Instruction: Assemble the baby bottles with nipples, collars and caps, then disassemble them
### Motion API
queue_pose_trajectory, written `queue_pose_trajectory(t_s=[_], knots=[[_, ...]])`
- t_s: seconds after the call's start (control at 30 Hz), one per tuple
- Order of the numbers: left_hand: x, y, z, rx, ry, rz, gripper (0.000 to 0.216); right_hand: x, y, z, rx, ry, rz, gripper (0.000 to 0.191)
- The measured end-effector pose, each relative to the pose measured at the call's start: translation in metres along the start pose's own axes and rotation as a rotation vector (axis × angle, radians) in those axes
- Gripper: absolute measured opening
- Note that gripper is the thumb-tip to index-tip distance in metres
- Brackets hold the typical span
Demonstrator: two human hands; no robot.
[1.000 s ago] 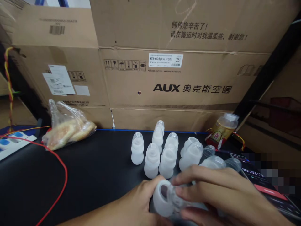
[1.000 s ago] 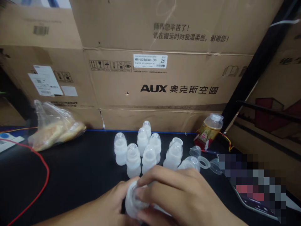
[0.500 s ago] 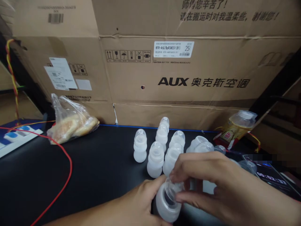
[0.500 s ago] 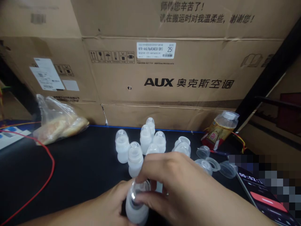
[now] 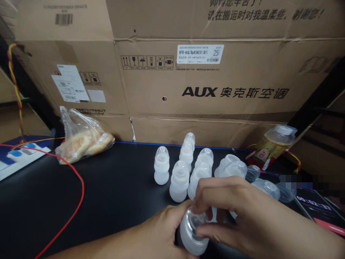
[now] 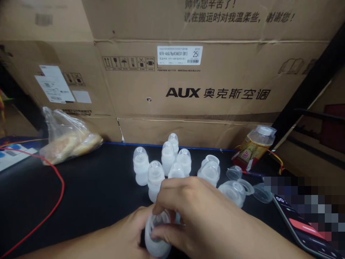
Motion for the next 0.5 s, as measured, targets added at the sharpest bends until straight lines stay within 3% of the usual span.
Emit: queue_pose_trajectory(t_s=[0.17,0.3,0.5], knots=[[0.0044,-0.0021,-0.0004,-0.013,0.003,0.019,0.045,-0.0012,-0.0025,0.0023,0.009,-0.036,0.016,0.018],[0.0071,-0.0020,0.0003,-0.026,0.004,0.006,0.048,-0.0031,-0.0058,-0.0002,0.066,-0.063,0.023,0.021],[0.0064,-0.0028,-0.0013,-0.003,-0.022,0.002,0.045,-0.0002,0.0038,0.0014,-0.030,0.039,-0.039,0.020]])
Point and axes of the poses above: each hand's wrist, its own z-axis towards the middle knuckle, its own y-axis out of the palm, x = y × z, the point moved 3 cm from there along z, towards the middle knuckle, and after that the axes turned 12 degrees about x, right-handed, at the moved point
